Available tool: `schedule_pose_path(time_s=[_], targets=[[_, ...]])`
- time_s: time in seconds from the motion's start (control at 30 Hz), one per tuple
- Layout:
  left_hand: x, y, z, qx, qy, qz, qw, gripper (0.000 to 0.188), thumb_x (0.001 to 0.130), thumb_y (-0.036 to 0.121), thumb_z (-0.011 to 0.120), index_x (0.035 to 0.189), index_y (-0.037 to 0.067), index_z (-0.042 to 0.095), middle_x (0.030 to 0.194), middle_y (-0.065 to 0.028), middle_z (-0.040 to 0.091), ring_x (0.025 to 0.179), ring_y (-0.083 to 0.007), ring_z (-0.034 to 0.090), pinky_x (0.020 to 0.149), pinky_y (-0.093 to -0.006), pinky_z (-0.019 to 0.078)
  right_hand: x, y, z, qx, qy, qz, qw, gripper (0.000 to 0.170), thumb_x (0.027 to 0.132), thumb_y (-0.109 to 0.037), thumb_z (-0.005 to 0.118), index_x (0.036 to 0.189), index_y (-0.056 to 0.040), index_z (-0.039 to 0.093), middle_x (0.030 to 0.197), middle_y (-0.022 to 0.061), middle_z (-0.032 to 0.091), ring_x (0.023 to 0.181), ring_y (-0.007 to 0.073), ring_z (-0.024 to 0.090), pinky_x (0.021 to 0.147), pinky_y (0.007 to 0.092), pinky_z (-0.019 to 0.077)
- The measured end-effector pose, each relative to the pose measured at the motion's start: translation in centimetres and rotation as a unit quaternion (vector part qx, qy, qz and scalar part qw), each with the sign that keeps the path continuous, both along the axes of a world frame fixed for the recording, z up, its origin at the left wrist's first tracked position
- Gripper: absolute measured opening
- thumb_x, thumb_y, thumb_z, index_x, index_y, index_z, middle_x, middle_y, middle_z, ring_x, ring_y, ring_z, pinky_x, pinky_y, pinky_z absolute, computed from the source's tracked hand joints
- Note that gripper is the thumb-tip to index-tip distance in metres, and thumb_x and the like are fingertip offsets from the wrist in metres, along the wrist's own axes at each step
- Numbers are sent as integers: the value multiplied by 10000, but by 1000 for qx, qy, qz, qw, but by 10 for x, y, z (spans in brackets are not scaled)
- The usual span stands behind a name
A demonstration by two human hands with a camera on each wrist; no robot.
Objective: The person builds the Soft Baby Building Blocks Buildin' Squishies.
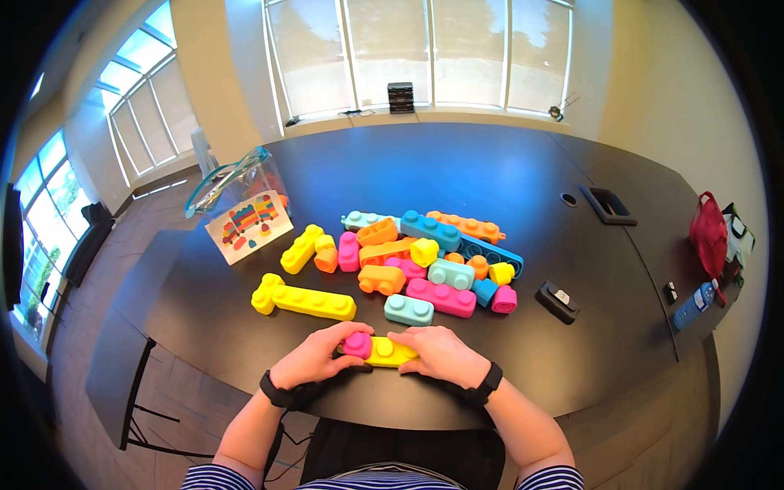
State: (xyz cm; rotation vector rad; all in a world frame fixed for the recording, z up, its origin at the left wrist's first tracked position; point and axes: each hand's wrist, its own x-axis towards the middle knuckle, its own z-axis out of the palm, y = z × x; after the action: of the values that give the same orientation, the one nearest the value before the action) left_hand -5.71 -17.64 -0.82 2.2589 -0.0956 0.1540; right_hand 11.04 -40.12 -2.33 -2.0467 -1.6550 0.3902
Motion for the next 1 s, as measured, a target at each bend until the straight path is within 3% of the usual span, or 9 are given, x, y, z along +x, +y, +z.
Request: schedule_pose_path(time_s=[0.13, 0.23, 0.47, 0.8, 0.9, 1.0], targets=[[0, 1, -2, -9, 9, 15, 1000, 568, 868, 137, 863, 1372, 56, 613, 1174, -146, 714, 1079, -302, 702, 961, -378, 548, -1, 2, 3, -18, -7, -6, 1000, 684, 812, -295, 872, 1412, -61, 640, 1253, 171, 719, 1095, 387, 698, 943, 460, 566], [0, 1, -7, -25, -7, 22, 999, 508, 864, 140, 841, 1318, 67, 625, 1140, -169, 725, 1068, -385, 699, 926, -418, 559, 0, 1, -1, -14, -12, -10, 1000, 689, 809, -310, 875, 1414, -73, 644, 1262, 165, 721, 1091, 384, 701, 942, 458, 568], [-1, 1, -7, -12, -2, 40, 999, 508, 844, 146, 852, 1291, 55, 628, 1128, -183, 729, 1074, -396, 700, 926, -432, 560, -4, 2, -1, -1, -23, -25, 999, 674, 806, -301, 878, 1401, -72, 660, 1209, 154, 742, 1070, 370, 706, 931, 439, 564], [-4, -2, -4, 0, -1, 57, 998, 467, 860, 159, 843, 1258, 47, 624, 1094, -195, 736, 1052, -397, 712, 916, -429, 562, -13, 2, -2, -1, -47, -27, 999, 671, 857, -327, 836, 1429, -50, 619, 1258, 180, 722, 1118, 368, 697, 967, 452, 557], [-4, -1, -8, -4, 4, 48, 999, 472, 857, 157, 844, 1257, 41, 624, 1103, -196, 734, 1066, -394, 707, 926, -429, 557, -13, 0, 9, -32, -46, -22, 998, 620, 869, -321, 824, 1401, -57, 646, 1242, 179, 725, 1116, 366, 698, 964, 452, 557], [-5, 3, -9, -8, 19, 48, 999, 477, 853, 158, 845, 1258, 36, 623, 1109, -195, 731, 1076, -397, 701, 931, -429, 553, 11, -4, 18, 27, -86, -75, 993, 452, 884, -280, 810, 1275, -72, 722, 1145, 172, 737, 1090, 355, 700, 938, 449, 561]])
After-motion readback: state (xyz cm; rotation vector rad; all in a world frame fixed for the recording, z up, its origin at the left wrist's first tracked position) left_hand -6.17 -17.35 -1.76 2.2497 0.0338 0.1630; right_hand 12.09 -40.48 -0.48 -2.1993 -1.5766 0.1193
